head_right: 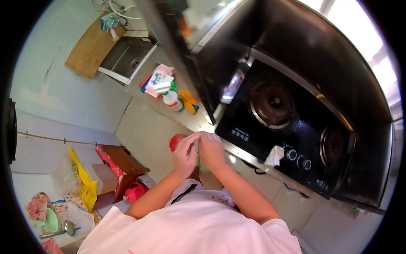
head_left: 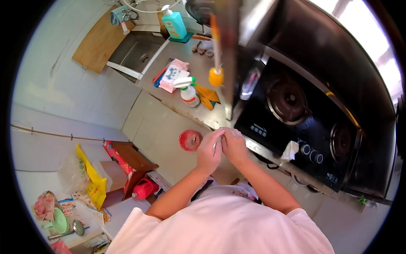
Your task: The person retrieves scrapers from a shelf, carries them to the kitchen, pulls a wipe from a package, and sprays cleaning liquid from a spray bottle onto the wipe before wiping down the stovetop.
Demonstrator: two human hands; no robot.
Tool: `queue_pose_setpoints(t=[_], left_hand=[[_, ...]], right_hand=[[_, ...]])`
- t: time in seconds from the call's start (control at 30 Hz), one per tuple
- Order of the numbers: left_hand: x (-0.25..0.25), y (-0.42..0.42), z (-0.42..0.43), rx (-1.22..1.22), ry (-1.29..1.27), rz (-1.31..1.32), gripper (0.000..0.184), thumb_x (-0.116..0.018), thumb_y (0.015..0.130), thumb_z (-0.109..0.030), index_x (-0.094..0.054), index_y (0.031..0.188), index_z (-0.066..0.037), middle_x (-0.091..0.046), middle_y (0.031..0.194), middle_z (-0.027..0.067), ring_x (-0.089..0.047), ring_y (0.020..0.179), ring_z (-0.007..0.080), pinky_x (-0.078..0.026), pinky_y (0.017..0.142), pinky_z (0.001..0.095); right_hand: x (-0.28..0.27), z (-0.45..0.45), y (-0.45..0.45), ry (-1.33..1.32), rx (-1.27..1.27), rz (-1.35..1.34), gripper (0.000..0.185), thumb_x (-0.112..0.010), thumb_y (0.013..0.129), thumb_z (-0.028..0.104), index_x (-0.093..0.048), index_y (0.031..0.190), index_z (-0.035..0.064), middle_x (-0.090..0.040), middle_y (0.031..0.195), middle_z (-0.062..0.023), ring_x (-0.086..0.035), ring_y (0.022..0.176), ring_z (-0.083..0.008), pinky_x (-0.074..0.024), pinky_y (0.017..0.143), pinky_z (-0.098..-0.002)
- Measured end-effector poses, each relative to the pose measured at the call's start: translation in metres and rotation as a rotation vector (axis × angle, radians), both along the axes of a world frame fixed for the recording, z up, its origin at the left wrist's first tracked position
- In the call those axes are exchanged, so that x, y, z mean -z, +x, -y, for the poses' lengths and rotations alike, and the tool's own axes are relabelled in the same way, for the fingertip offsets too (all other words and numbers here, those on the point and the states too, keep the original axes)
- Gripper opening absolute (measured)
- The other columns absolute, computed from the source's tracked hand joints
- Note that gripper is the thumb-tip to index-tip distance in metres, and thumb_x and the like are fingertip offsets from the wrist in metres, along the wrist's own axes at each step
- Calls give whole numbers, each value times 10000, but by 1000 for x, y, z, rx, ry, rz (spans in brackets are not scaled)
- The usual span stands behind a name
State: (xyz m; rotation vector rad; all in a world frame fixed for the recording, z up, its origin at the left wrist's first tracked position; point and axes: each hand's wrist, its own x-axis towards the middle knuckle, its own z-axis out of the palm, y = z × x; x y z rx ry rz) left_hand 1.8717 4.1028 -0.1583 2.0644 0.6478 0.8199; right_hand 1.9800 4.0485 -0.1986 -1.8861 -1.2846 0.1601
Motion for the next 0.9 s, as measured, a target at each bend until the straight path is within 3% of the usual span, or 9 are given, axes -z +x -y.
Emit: queue_pose_setpoints(t=[0.13,0.2,0.23,0.33,0.53,0.6,0.67,0.83,0.9], left_hand=[[9,-23,-77,-76,-137,-14,375,-532,819,33,-588,1187,-12,-630,1161,163,-592,1078,332,-463,947,397],[19,-26,-116,-135,-27,67,379,-549,822,50,-629,1183,-35,-648,1114,114,-611,876,179,-495,740,288],[21,-30,-131,-155,-105,3,388,-550,840,33,-609,1216,-39,-632,1151,124,-619,903,193,-503,705,283],[35,-28,-172,-221,-171,11,417,-538,868,2,-562,1281,-52,-601,1200,154,-615,972,223,-511,687,277],[50,-6,-224,-117,35,-72,444,-570,897,-77,-484,1326,-2,-558,1268,199,-594,1097,300,-507,839,383],[50,0,-236,-26,45,-79,436,-583,893,-75,-489,1310,11,-554,1276,200,-595,1103,309,-501,865,401],[60,6,-242,30,-288,-48,484,-672,820,-57,-508,1269,15,-587,1198,195,-565,1101,377,-467,920,424],[74,8,-256,140,-207,-24,465,-750,767,-102,-555,1186,-44,-615,1118,155,-596,1019,346,-491,858,403],[64,-1,-246,154,-140,-6,433,-747,771,-105,-556,1154,-41,-621,1069,151,-596,1000,341,-491,839,400]], right_hand=[[-13,-89,-23,13,76,-172,321,-594,820,34,-597,1139,3,-644,1104,-183,-601,1033,-379,-451,939,-435],[-17,-130,-31,77,181,-152,413,-572,835,39,-525,1243,0,-577,1231,-207,-541,1140,-383,-427,966,-451],[-16,-144,-32,18,196,-193,535,-572,842,48,-420,1350,-22,-473,1357,-236,-468,1231,-400,-382,1024,-445],[-13,-180,-38,21,305,-185,593,-571,843,48,-355,1386,-55,-419,1400,-261,-434,1261,-414,-352,1051,-450],[-8,-214,-38,-16,364,-313,631,-627,822,111,-352,1351,-95,-377,1398,-325,-413,1251,-469,-357,1044,-457],[-13,-219,-38,2,399,-332,682,-650,795,112,-353,1375,-88,-386,1422,-294,-435,1284,-410,-378,1047,-406],[-14,-221,-39,-5,416,-367,689,-658,788,110,-353,1373,-89,-376,1430,-294,-425,1294,-412,-376,1051,-407],[-12,-212,-44,6,425,-402,724,-675,777,119,-338,1383,-89,-360,1444,-294,-423,1297,-417,-377,1053,-411],[-13,-200,-47,-2,334,-315,756,-699,751,104,-329,1381,-89,-361,1431,-298,-517,1178,-424,-493,890,-408]])
